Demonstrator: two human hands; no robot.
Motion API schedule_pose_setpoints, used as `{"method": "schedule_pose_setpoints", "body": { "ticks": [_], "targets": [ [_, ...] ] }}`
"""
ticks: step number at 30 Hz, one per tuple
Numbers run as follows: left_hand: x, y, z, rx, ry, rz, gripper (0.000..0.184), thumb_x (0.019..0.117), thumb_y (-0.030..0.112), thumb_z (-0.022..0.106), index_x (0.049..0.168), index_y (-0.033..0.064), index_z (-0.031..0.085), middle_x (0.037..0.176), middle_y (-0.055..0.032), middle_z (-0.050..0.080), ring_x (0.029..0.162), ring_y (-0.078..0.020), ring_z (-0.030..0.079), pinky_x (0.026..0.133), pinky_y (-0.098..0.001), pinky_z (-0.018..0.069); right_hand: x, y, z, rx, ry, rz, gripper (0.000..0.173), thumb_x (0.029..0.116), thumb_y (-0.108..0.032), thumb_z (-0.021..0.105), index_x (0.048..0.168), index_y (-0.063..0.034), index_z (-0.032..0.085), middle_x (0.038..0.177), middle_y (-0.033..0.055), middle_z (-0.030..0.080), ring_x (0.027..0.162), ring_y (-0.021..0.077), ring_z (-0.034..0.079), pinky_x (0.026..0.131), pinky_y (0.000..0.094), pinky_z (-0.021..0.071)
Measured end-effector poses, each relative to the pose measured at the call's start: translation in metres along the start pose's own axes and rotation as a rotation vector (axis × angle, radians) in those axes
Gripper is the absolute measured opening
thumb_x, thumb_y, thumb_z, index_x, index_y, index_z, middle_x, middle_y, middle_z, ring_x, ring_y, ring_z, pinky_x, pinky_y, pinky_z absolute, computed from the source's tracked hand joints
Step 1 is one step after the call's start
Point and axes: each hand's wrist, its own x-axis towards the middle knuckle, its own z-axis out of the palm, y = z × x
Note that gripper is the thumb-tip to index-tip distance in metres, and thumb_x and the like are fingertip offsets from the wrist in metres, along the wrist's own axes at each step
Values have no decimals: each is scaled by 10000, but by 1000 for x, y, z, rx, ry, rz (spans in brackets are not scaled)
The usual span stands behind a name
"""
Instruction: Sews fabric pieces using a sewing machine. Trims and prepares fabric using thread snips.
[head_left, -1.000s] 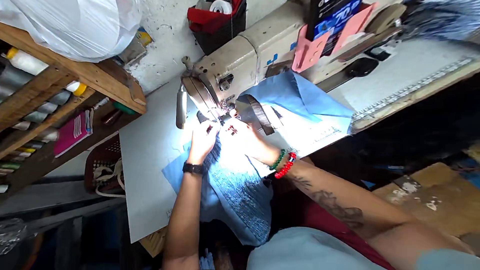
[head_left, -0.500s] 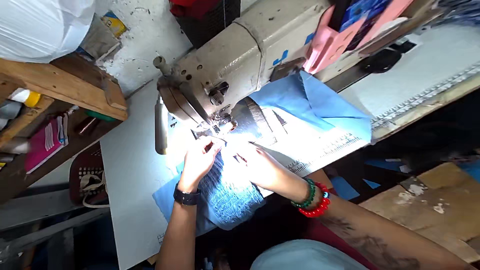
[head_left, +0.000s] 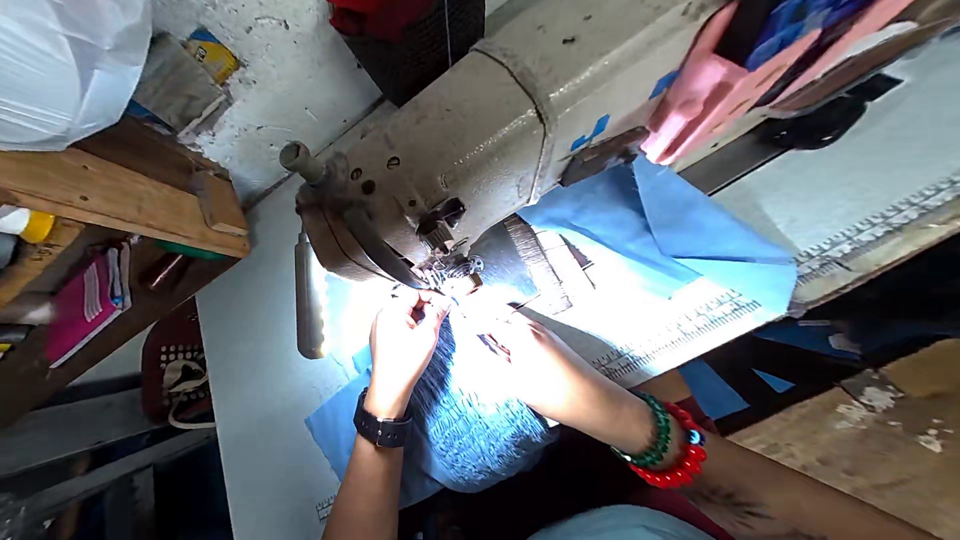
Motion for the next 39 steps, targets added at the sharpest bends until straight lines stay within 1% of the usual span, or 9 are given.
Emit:
{"method": "schedule_pose_setpoints", "body": {
  "ticks": [10, 18, 22, 25, 29, 32, 34, 36, 39],
  "targets": [
    [3, 9, -4, 135, 6, -16, 186, 949, 278, 689, 836, 133, 713, 685, 77, 590, 646, -43, 560, 658, -317, 476, -3, 1, 1, -30, 31, 7, 252, 980, -176, 545, 1090, -51, 734, 950, 78, 672, 838, 128, 609, 767, 271, 519],
    [8, 12, -6, 142, -12, -32, 174, 920, 270, 693, 783, 162, 691, 638, 84, 556, 606, -62, 536, 616, -345, 453, -4, -2, 3, -36, 42, 8, 315, 1002, -178, 540, 1225, -69, 733, 1132, 112, 706, 968, 142, 661, 867, 275, 546],
    [16, 12, -11, 135, -80, -93, 191, 918, 269, 734, 764, 168, 683, 619, 83, 548, 586, -58, 513, 606, -329, 441, 0, -16, -1, -329, -185, -4, 326, 1042, -267, 523, 1250, -76, 687, 1258, 129, 666, 930, 223, 703, 800, 366, 592],
    [22, 13, -16, 76, -133, -106, 185, 898, 232, 774, 753, 155, 689, 596, 80, 556, 551, -40, 501, 575, -289, 431, 3, -24, -1, -711, -182, -158, 262, 955, -53, 574, 1184, -20, 696, 1088, 176, 706, 741, 308, 704, 562, 417, 559],
    [30, 17, -25, 98, -197, -76, 237, 866, 179, 798, 711, 120, 629, 597, 46, 533, 556, -69, 489, 572, -305, 422, 12, -18, -15, -779, -240, -308, 198, 927, -74, 586, 1077, -33, 709, 831, 132, 675, 711, 308, 667, 557, 432, 505],
    [22, 15, -22, 249, -123, -19, 206, 909, 282, 767, 797, 127, 689, 678, -3, 609, 642, -156, 581, 621, -411, 483, 18, -18, -25, -773, -295, -363, 183, 959, -163, 569, 1002, -58, 713, 777, 119, 653, 695, 308, 662, 543, 447, 490],
    [-4, 21, -10, 460, 118, 139, 172, 956, 277, 673, 950, 129, 761, 883, -63, 683, 838, -245, 682, 729, -499, 560, 20, -17, -28, -774, -299, -370, 232, 971, -201, 570, 1052, -50, 726, 850, 133, 687, 743, 313, 676, 577, 457, 506],
    [-28, 15, 4, 503, 254, 335, 229, 992, 245, 587, 1056, 117, 765, 1044, -85, 689, 988, -284, 655, 836, -510, 520, 21, -14, -29, -783, -273, -400, 236, 963, -181, 583, 1100, -51, 724, 906, 128, 707, 766, 301, 684, 585, 439, 514],
    [-43, -9, 18, 570, 186, 396, 430, 1040, 342, 451, 1332, 148, 701, 1369, -64, 664, 1202, -336, 603, 978, -562, 422, 23, -13, -29, -810, -282, -375, 218, 950, -185, 579, 1080, -73, 713, 831, 114, 674, 691, 300, 665, 508, 431, 478]
  ]
}}
